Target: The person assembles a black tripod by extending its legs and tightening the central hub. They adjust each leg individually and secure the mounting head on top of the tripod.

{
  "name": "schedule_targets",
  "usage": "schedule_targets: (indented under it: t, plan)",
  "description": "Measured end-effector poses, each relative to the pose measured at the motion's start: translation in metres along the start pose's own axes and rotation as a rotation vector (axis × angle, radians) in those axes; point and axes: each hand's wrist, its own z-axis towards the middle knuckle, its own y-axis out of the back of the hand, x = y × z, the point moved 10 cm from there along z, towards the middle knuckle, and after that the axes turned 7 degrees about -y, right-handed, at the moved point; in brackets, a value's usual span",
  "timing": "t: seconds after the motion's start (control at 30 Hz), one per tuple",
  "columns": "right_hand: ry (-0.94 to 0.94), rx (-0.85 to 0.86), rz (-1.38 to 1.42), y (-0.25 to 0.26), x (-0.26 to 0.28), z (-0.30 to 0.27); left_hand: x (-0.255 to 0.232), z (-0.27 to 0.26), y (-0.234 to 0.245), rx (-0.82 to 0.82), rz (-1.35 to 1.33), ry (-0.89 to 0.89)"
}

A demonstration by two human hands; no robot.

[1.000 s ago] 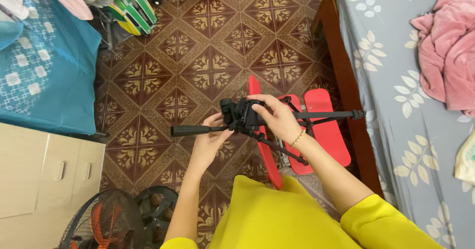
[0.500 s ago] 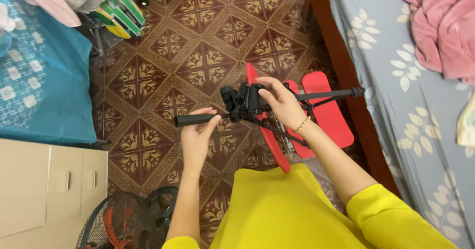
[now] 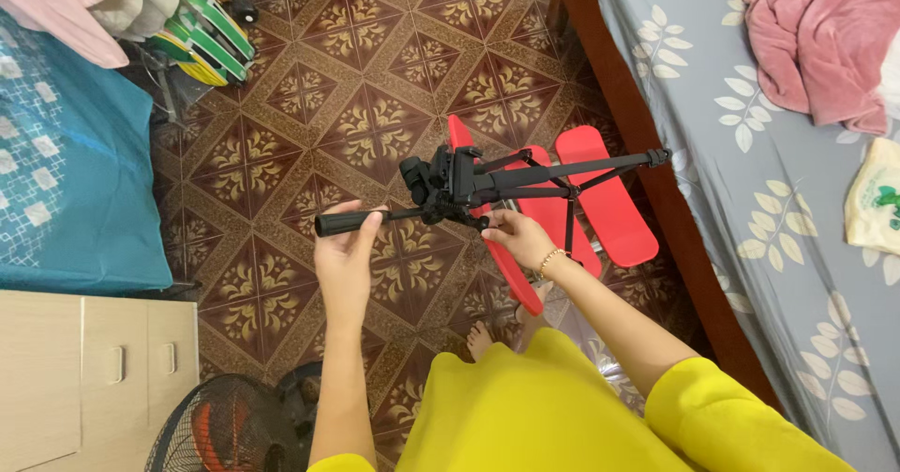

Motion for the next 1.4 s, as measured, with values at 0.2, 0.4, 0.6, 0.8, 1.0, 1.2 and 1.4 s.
schedule_targets:
  t: [0.2, 0.4, 0.6, 0.8, 1.0, 1.2, 1.4]
  plan:
    - [0.106, 0.062, -0.09, -0.012, 0.018, -0.026, -0.018, -0.003, 0.021, -0.057, -0.107, -0.075]
    - [0.118, 0.262, 0.099, -0.039, 0.042, -0.04, -0.027, -0.008, 0.037, -0.112, 0.122, -0.084]
    - [-0.009, 0.437, 0.528, -0.032, 0.046, -0.037, -0.028, -0.006, 0.039, -0.132, 0.167, -0.102]
    - [-0.12, 0.267, 0.637, -0.007, 0.014, -0.027, -0.027, -0.005, 0.043, -0.147, 0.144, -0.078]
    - [-0.28, 0.22, 0.401, -0.036, -0.013, -0.017, -0.038, -0.004, 0.047, -0.181, 0.145, -0.117]
    - [-0.113, 0.343, 0.314, -0.087, 0.039, -0.022, -0.05, -0.005, 0.051, -0.183, 0.121, -0.106]
    - [-0.087, 0.254, 0.318, -0.012, 0.026, -0.023, -0.056, -0.007, 0.057, -0.208, 0.153, -0.082]
